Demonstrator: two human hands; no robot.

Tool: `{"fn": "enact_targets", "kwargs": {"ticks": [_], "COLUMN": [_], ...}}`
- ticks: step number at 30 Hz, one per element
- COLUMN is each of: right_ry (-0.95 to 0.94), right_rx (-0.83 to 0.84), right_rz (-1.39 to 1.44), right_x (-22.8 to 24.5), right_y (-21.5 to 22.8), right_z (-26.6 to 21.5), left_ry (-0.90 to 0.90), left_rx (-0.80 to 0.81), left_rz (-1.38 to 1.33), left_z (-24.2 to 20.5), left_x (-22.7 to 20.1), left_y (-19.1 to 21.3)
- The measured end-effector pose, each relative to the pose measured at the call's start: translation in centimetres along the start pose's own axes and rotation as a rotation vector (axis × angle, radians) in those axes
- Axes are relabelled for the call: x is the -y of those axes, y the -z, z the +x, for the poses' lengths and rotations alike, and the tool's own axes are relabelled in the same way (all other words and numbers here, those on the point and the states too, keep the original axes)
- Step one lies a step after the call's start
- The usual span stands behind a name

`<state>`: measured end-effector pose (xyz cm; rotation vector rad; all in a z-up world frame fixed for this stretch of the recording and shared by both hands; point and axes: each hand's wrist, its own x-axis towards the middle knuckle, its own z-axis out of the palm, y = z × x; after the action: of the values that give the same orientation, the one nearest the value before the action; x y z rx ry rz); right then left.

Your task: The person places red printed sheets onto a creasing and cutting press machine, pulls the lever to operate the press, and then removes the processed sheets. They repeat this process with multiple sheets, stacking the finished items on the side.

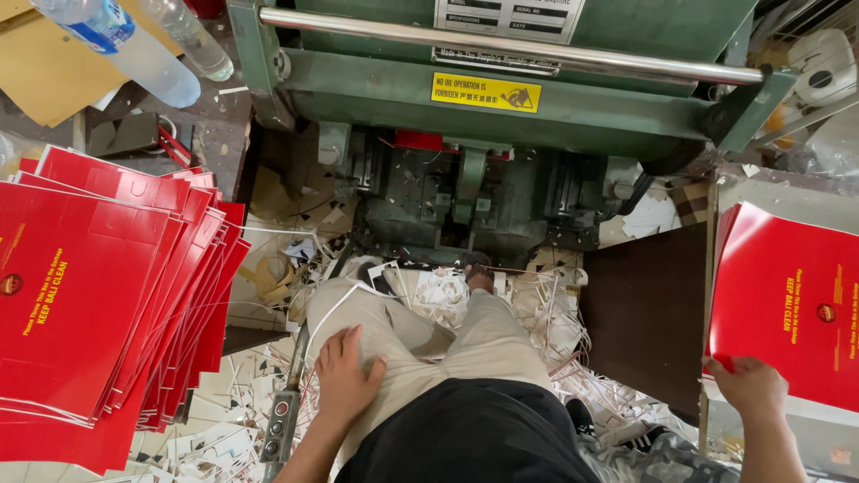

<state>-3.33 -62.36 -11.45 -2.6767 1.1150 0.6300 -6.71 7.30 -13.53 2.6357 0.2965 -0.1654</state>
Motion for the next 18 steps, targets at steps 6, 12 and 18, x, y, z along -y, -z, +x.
{"fn": "enact_targets", "kwargs": {"ticks": [6,12,18], "right_ry": [0.095,-0.013,0.011], "right_rx": [-0.071,-0.015,0.042], "right_rz": [-0.112,-0.26,-0.16], "right_x": [0.0,0.6,-0.2], "right_y": [0.3,0.0,1.0], "right_z": [-0.7,-0.3,-0.3], "left_ry": [-0.075,-0.455,-0.653], "left_rx": [0.004,-0.167,-0.649], "left_rz": [-0.061,-0.042,0.156], "left_z": [1.9,10.8,20.4], "left_x": [-2.2,-11.0,-13.6], "left_y": [1.0,9.4,11.9]}}
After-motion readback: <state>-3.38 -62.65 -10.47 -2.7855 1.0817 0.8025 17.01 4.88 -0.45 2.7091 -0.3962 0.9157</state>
